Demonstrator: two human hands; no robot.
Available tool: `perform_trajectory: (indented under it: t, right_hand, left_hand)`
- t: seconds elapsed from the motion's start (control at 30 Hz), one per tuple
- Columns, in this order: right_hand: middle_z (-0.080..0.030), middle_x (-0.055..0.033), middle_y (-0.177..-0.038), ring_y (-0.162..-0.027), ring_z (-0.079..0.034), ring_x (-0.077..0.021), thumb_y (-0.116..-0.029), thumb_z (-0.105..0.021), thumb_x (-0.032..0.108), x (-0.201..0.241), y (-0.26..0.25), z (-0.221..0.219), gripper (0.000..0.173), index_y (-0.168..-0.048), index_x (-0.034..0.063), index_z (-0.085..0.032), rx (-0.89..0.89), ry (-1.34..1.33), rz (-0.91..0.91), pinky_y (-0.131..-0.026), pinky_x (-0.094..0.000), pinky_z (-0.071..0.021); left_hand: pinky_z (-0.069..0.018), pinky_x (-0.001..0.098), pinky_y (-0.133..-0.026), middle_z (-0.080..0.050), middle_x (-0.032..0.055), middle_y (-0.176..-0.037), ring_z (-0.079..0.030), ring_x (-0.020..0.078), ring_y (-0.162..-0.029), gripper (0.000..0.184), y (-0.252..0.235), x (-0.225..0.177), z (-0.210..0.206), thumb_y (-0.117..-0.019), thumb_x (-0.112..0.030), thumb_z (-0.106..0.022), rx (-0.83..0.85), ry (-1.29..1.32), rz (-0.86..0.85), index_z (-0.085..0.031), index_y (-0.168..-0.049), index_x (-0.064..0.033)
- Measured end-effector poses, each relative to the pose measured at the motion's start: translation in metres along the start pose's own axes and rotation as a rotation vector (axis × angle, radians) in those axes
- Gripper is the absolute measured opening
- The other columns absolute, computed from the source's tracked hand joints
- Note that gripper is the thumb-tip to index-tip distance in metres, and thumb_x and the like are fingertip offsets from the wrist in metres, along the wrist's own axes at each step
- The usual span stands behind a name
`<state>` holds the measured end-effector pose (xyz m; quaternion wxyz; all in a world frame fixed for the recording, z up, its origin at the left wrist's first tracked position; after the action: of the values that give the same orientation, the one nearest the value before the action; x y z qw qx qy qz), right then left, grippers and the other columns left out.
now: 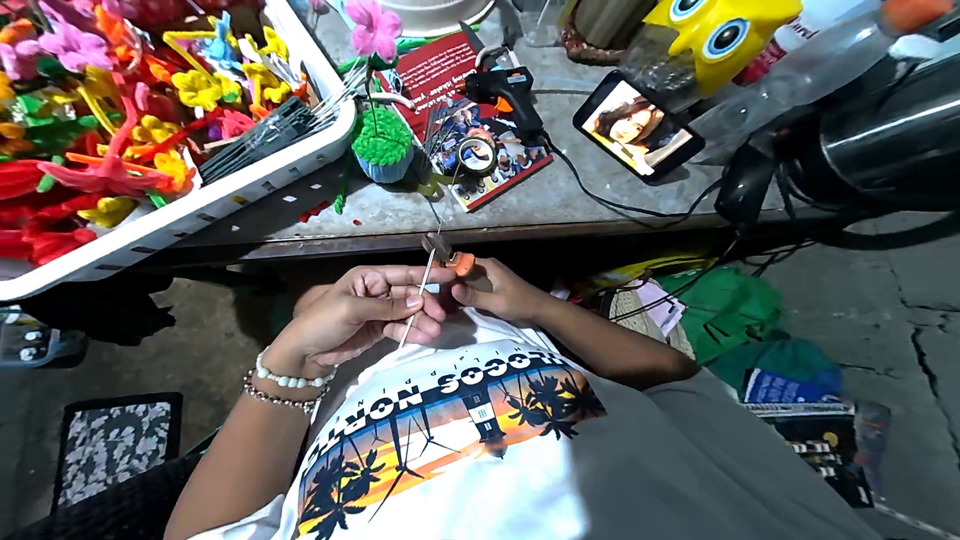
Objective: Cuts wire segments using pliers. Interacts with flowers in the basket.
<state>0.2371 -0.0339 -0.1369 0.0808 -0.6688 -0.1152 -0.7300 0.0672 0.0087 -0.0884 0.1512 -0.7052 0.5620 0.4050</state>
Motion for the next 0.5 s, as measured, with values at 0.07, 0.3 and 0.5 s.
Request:
perform_trajectory:
  t: [0.07,0.3,0.5]
  right_hand:
    - [-0.066,0.0034,-0.085,-0.077,-0.063,0.0022,-0.0983,-0.065,0.024,-0.004,-0.007,0.005,0.028,-0.111,-0.0017,-0.065,0.022,-0.033,-0.037,-0.075,-0.0181,-0.0551]
    - [-0.060,0.0068,-0.069,-0.059,-0.059,-0.0022,-0.0975,-0.067,0.025,-0.023,-0.025,0.014,0.019,-0.099,0.0062,-0.063,0.049,-0.147,-0.167,-0.058,-0.0197,-0.0527]
    - [-0.056,0.0082,-0.066,-0.051,-0.050,0.0006,-0.0953,-0.069,0.020,-0.029,-0.037,0.012,0.014,-0.099,0.0069,-0.063,0.057,-0.174,-0.245,-0.051,-0.0171,-0.0450]
  left_hand:
    - [-0.0627,0.0224,-0.080,-0.077,0.0073,-0.095,-0.075,0.0113,-0.082,0.038,-0.005,-0.005,0.005,-0.1020,0.002,-0.044,-0.017,-0.005,-0.011,-0.064,-0.134,-0.0028]
    - [-0.0630,0.0247,-0.082,-0.076,0.0076,-0.095,-0.075,0.0121,-0.083,0.038,-0.025,-0.007,0.027,-0.1031,0.004,-0.040,-0.051,0.034,0.022,-0.064,-0.132,-0.0015]
    - [-0.0628,0.0239,-0.081,-0.076,0.0046,-0.092,-0.075,0.0107,-0.080,0.036,-0.027,-0.005,0.045,-0.1018,0.003,-0.042,-0.093,0.036,0.062,-0.065,-0.129,-0.0034]
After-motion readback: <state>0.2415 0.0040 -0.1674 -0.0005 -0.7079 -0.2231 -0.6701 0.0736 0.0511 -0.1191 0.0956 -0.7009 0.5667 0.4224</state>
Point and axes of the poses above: each hand's wrist, its own y-axis away from the middle knuckle, its own z-axis out of the back of the hand, x = y × z, the point moved 6 cm from there along -y, towards the middle knuckle
